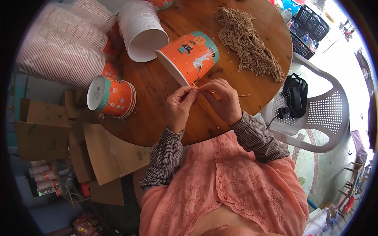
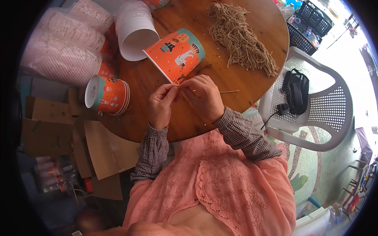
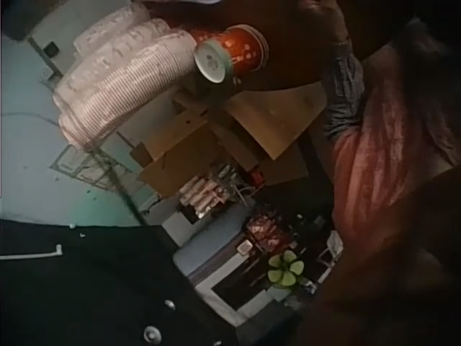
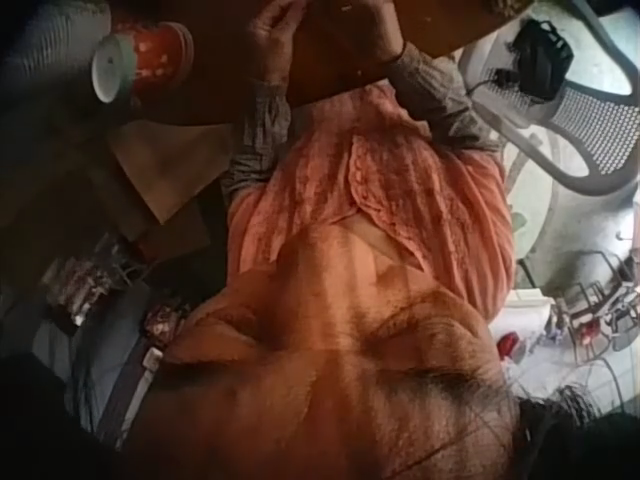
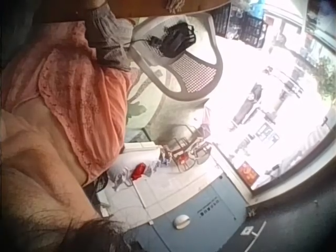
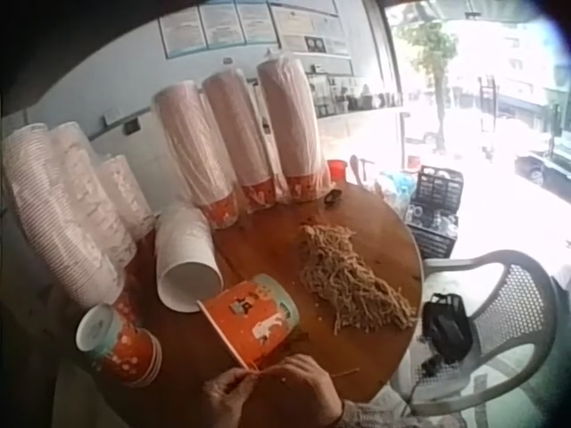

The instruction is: Attaching rubber bands or ties to paper cups for assembly and packaging.

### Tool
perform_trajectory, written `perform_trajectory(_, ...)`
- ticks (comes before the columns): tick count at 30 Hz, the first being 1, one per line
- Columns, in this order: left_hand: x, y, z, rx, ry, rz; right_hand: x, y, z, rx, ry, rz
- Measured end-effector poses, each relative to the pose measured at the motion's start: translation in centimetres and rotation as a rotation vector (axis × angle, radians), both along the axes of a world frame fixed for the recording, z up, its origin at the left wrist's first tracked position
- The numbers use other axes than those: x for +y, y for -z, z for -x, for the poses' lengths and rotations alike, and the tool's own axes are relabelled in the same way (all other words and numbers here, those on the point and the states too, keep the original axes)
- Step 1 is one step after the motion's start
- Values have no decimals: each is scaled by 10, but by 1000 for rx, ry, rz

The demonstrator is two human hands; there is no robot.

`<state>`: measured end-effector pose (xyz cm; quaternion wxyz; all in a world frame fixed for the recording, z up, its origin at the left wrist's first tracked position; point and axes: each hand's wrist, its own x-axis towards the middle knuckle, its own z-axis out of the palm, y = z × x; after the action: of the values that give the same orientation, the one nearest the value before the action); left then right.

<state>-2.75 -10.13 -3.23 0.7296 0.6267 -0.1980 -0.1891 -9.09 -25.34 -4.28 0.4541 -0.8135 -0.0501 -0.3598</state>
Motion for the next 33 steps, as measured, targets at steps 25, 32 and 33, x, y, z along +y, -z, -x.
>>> perform_trajectory(25,-5,8,7,-450,-180,-122,6,-3,2,-131,32,85)
perform_trajectory(32,-2,-1,0,-689,-164,-224,3,-6,0,-92,47,101)
perform_trajectory(33,0,-2,-1,-568,-108,-195,3,-6,-1,-90,51,95)
